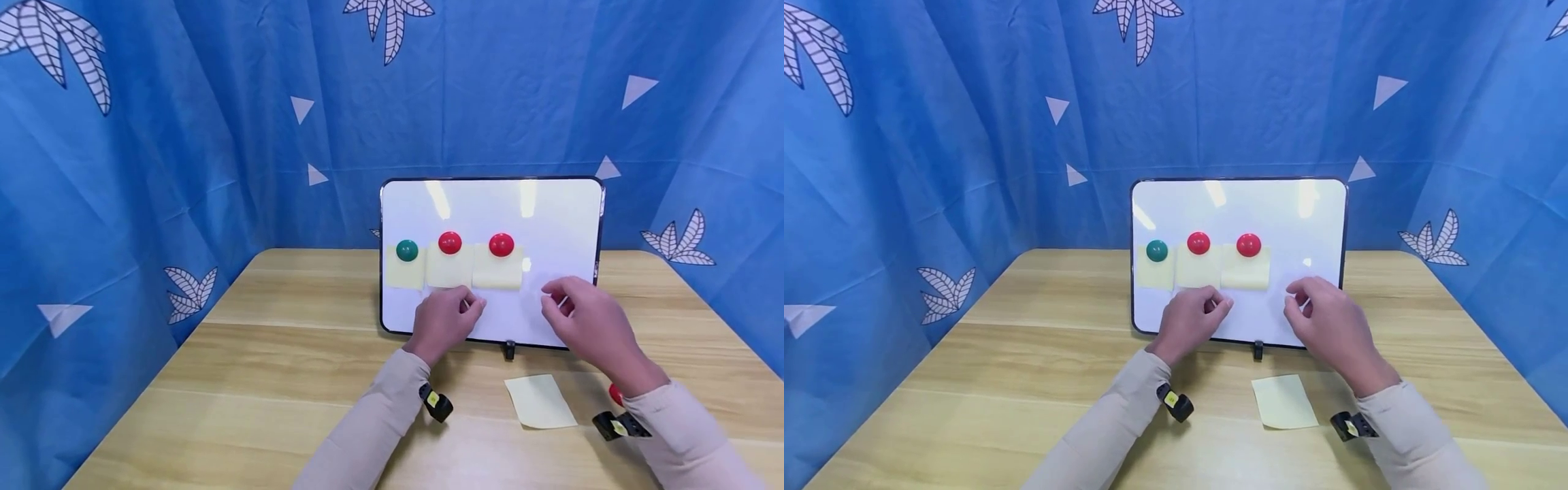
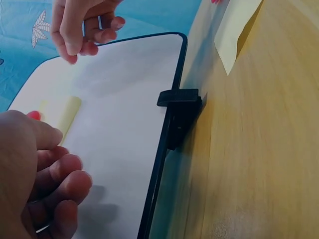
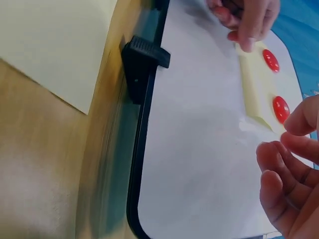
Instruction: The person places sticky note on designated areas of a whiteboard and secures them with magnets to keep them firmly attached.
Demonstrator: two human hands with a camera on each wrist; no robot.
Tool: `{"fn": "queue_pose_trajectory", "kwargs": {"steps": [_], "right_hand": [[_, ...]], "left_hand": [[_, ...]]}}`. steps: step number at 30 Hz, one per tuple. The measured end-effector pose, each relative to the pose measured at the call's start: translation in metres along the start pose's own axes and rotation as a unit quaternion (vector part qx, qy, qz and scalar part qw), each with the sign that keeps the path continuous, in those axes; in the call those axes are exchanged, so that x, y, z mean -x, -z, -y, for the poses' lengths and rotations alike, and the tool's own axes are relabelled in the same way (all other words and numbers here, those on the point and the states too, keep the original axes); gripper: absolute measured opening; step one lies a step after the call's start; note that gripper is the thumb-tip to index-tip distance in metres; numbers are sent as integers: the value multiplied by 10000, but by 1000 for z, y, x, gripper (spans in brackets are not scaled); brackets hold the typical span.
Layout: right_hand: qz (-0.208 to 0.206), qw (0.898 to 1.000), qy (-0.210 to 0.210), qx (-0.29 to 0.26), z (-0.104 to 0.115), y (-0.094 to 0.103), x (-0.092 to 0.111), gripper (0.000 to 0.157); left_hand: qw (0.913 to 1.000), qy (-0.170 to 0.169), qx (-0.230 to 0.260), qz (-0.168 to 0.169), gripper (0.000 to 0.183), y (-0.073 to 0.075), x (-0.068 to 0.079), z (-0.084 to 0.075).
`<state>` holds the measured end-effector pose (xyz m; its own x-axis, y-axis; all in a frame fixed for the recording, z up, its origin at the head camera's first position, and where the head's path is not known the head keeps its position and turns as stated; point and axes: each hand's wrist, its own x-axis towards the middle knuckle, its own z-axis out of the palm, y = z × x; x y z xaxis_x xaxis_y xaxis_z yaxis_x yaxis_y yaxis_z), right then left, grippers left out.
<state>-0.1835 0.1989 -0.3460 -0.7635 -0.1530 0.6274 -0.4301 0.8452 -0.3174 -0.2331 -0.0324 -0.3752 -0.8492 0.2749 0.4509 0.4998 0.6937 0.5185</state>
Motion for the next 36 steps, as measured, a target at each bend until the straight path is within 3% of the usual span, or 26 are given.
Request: {"fn": "queue_pose_trajectory", "kwargs": {"steps": [4, 9, 16, 23, 31, 36], "right_hand": [[121, 9993, -301, -181, -3, 7, 6, 17], [245, 9990, -327, -170, -8, 11, 11, 16], [402, 9987, -312, -35, -17, 13, 20, 15], [543, 9979, -355, 45, -25, 16, 30, 4], [903, 9949, -453, 28, -32, 24, 33, 4], [1121, 9916, -650, -12, -38, 25, 37, 6]], "left_hand": [[9997, -26, 66, 239, 23, 0, 2, -5], [9977, -43, 183, 658, 26, -2, 6, -10], [9902, -463, -41, 1315, 25, -6, 10, -13], [9710, -778, -376, 2231, 21, -10, 10, -16], [9489, -1189, -368, 2901, 16, -11, 12, -21], [9350, -1241, -308, 3307, 16, -11, 15, -22]]}}
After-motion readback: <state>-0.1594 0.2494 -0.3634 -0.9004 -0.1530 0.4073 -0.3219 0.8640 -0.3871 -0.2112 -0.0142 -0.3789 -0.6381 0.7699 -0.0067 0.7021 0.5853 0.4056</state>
